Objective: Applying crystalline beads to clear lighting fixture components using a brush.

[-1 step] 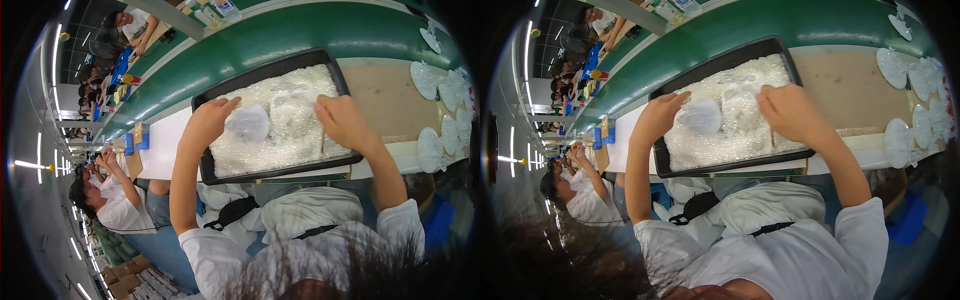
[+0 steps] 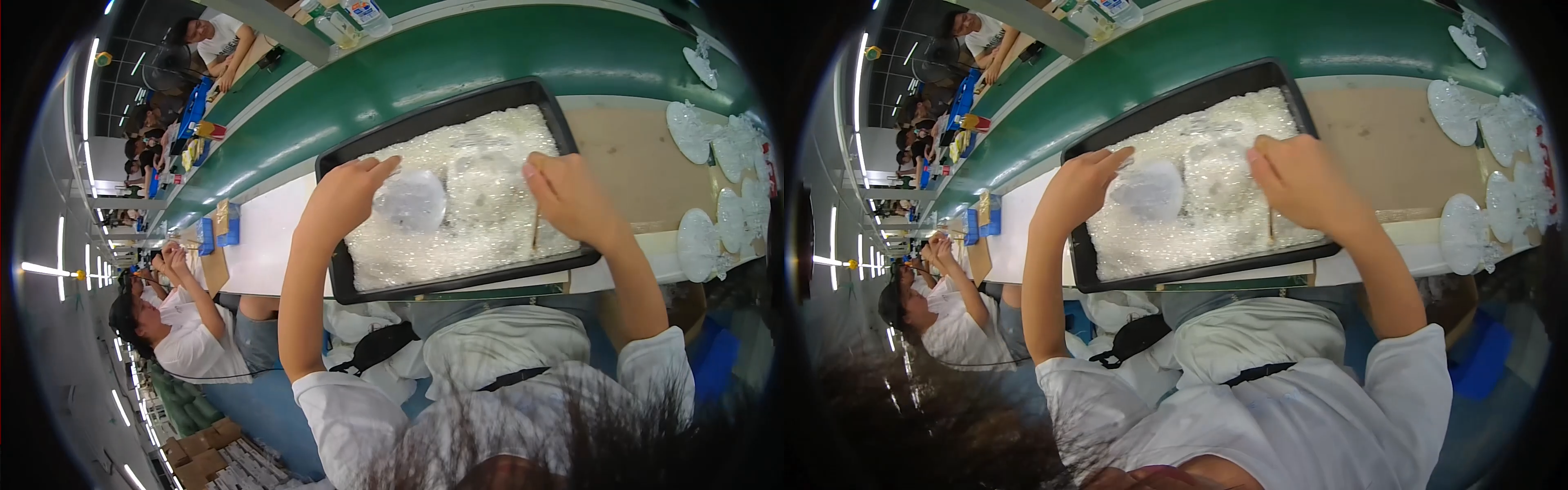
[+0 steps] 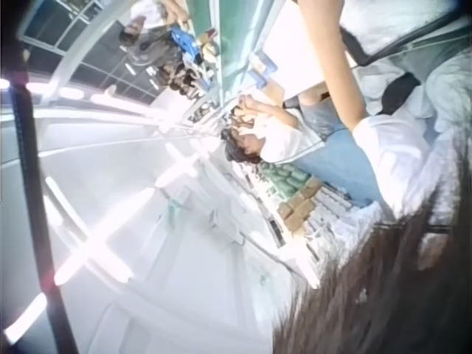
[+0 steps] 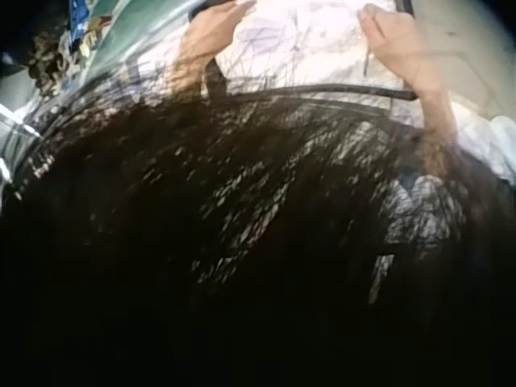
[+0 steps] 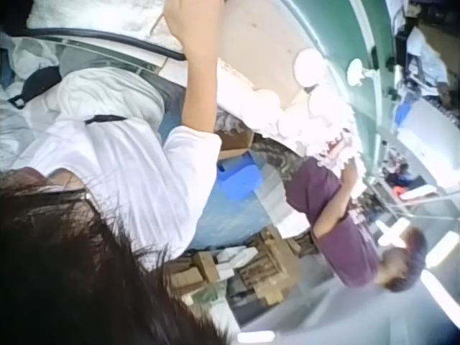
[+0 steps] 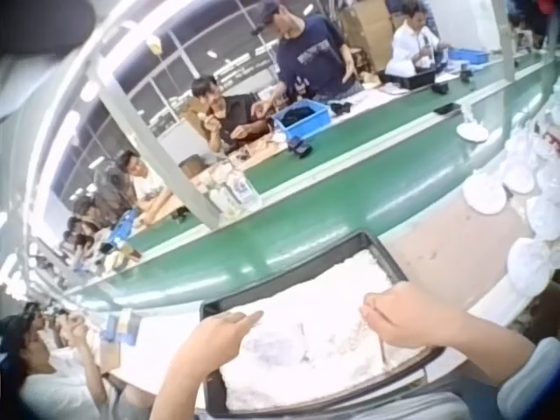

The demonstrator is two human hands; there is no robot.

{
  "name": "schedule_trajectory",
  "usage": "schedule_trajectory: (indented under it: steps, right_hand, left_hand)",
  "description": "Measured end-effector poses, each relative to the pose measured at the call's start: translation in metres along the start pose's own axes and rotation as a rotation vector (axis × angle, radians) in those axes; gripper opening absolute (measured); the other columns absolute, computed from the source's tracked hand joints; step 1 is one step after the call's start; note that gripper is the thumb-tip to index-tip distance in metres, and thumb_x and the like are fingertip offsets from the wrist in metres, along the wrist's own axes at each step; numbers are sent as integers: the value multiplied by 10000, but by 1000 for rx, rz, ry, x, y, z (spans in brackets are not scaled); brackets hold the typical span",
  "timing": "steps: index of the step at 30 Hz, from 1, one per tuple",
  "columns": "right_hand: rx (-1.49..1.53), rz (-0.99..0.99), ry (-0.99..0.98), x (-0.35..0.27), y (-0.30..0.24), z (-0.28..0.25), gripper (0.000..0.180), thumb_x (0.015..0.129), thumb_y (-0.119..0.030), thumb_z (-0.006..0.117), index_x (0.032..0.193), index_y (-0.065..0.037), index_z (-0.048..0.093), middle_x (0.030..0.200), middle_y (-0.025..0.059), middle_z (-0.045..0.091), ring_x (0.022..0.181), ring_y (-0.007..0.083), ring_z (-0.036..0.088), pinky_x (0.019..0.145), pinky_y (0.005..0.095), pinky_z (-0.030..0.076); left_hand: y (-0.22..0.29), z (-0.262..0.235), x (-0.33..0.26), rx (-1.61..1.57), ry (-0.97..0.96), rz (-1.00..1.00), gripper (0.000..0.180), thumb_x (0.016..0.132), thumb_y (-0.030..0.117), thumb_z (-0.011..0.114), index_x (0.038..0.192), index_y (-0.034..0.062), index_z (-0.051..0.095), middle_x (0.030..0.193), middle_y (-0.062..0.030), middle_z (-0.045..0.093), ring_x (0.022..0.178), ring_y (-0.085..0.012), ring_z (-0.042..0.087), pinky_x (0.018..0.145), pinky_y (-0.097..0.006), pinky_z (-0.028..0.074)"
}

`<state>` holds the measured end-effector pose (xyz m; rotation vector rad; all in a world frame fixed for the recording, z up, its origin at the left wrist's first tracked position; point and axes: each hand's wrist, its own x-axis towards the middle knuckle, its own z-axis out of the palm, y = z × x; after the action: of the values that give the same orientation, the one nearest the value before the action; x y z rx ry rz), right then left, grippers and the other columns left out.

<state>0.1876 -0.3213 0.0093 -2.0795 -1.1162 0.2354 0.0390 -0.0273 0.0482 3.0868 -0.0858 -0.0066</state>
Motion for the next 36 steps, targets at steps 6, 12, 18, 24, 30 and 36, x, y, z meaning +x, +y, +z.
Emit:
schedule_trajectory:
  steps: [6,12,18,24,30,36]
  right_hand:
    - [116,168,-79,9,-22,2,268,984,-191,502,829,0,610,659,134,588,594,264,600,576,368,466]
    - [447,-313,-335,24,-88,42,123,930,-95,583,872,6,624,814,114,632,716,238,646,658,325,505]
    - [302,-444,-483,38,-90,95,74,916,-76,604,899,-13,640,873,110,648,782,284,639,707,344,510]
    - [446,-359,-464,34,-88,83,45,907,-54,613,907,-17,639,891,95,651,797,272,643,704,350,516]
    - [255,-370,-424,33,-86,86,45,903,-47,620,901,-10,646,892,94,660,803,267,656,716,340,523]
    - [424,-486,-535,28,-82,96,34,880,-35,635,906,-21,651,904,95,664,790,283,658,679,341,531]
  left_hand:
    - [-12,16,16,-157,-24,122,378,804,-24,599,1176,41,629,948,-176,670,896,-366,634,768,-448,506]
    - [2,9,34,116,-140,163,450,708,-71,576,1111,95,686,753,-160,660,776,-342,648,706,-426,502]
    - [-4,13,23,92,-49,218,376,699,-52,604,1014,110,731,718,-158,656,724,-318,650,696,-404,501]
    - [-10,15,24,32,5,287,361,698,-46,635,1005,111,742,750,-155,672,745,-323,653,742,-401,509]
    - [-15,15,28,-44,-36,412,354,679,-44,679,1000,91,741,750,-141,677,789,-329,668,737,-407,537]
    - [-2,8,43,38,-244,479,327,691,-56,674,976,91,742,753,-109,697,814,-306,669,824,-405,512]
